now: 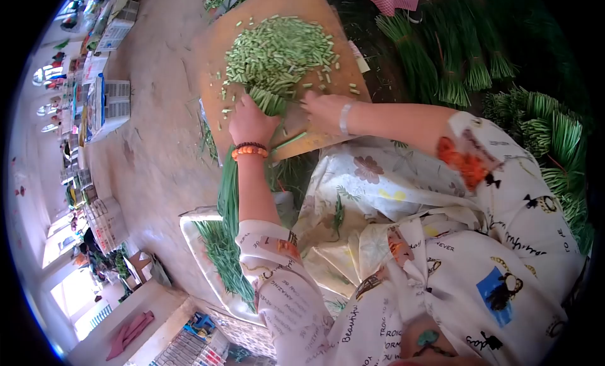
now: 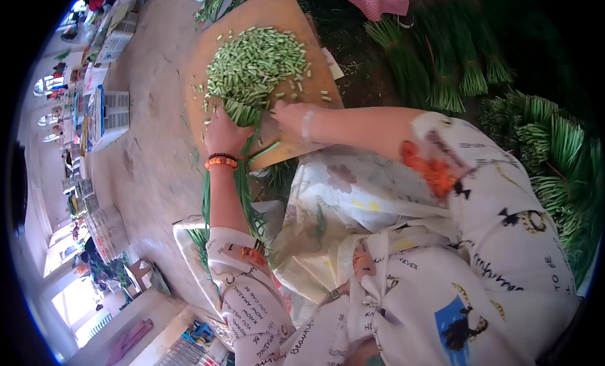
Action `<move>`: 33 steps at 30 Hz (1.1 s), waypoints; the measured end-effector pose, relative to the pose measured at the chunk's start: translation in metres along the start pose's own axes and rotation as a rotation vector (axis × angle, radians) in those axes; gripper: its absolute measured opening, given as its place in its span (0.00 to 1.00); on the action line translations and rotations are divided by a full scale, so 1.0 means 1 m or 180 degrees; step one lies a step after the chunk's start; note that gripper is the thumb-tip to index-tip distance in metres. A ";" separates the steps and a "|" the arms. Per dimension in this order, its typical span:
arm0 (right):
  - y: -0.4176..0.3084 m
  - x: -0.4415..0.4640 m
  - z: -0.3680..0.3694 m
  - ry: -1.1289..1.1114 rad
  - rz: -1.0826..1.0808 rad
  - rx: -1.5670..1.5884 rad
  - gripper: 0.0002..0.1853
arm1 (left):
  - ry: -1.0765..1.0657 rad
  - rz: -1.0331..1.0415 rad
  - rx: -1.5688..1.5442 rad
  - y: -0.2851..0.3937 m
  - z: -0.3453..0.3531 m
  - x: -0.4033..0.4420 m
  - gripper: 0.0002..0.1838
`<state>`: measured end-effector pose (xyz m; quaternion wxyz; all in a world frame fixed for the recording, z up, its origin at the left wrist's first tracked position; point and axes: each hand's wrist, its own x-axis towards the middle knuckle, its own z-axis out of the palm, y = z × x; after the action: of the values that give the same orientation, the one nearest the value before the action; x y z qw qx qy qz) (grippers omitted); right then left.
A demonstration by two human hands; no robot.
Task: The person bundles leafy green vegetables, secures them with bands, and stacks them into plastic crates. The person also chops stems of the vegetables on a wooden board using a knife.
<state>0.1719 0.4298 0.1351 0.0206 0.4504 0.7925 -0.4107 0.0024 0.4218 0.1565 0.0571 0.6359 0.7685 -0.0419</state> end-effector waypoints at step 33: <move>-0.076 -0.096 0.074 -0.4336 0.0237 0.5619 0.18 | -0.0715 0.1483 -0.3589 -0.017 -0.074 -0.357 0.36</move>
<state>0.1484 0.2934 0.1731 0.1359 0.0112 0.0319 -0.9901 0.0496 0.0816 0.2796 0.4725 0.6507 0.5027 0.3174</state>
